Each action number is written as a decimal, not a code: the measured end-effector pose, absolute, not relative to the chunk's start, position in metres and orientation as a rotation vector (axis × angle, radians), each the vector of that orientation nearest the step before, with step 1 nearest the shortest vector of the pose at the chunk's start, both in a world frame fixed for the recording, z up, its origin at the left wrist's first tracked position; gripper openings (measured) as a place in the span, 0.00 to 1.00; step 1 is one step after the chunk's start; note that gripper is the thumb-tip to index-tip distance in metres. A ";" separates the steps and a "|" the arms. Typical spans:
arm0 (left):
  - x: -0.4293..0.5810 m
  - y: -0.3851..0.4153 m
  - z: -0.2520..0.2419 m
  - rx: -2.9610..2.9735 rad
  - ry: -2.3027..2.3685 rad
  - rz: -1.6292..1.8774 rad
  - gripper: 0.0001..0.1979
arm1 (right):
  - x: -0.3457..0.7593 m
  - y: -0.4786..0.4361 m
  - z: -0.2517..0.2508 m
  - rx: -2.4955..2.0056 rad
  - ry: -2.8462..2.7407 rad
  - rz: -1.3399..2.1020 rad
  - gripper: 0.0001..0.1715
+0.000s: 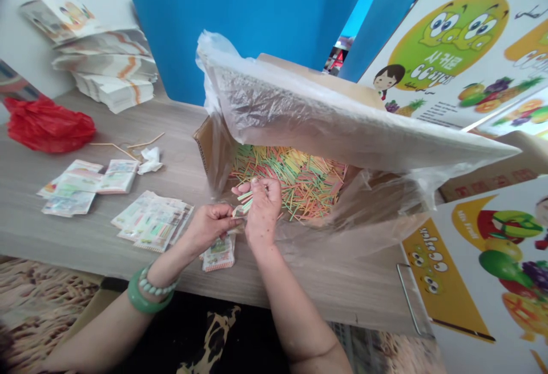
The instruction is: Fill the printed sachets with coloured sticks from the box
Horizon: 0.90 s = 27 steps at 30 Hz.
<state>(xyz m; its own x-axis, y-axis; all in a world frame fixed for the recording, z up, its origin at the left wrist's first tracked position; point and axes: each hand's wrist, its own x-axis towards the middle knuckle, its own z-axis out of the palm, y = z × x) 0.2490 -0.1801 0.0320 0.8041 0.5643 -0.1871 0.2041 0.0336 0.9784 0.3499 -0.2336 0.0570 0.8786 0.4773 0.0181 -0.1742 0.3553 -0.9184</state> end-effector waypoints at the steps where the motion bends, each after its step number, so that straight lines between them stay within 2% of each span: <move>1: 0.249 -0.181 0.033 1.526 0.645 0.303 0.19 | 0.349 -0.235 0.056 -1.158 -0.323 0.402 0.13; 7: 0.253 -0.182 0.033 1.449 0.684 0.258 0.18 | 0.345 -0.244 0.057 -1.100 -0.533 0.188 0.07; 12: 0.255 -0.182 0.034 1.410 0.692 0.255 0.18 | 0.342 -0.249 0.057 -1.177 -0.640 0.246 0.03; 22: 0.250 -0.180 0.028 1.492 0.587 0.274 0.12 | 0.360 -0.247 0.051 -1.279 -0.456 0.546 0.07; 27: 0.245 -0.177 0.026 1.695 0.495 0.285 0.12 | 0.369 -0.242 0.053 -1.247 -0.339 0.775 0.15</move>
<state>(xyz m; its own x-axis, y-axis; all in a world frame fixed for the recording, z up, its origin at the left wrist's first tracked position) 0.2447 -0.1767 0.0264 0.8761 0.4745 -0.0861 0.1631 -0.1234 0.9789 0.3694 -0.2416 0.0529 0.7052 0.6873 -0.1741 -0.3389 0.1111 -0.9342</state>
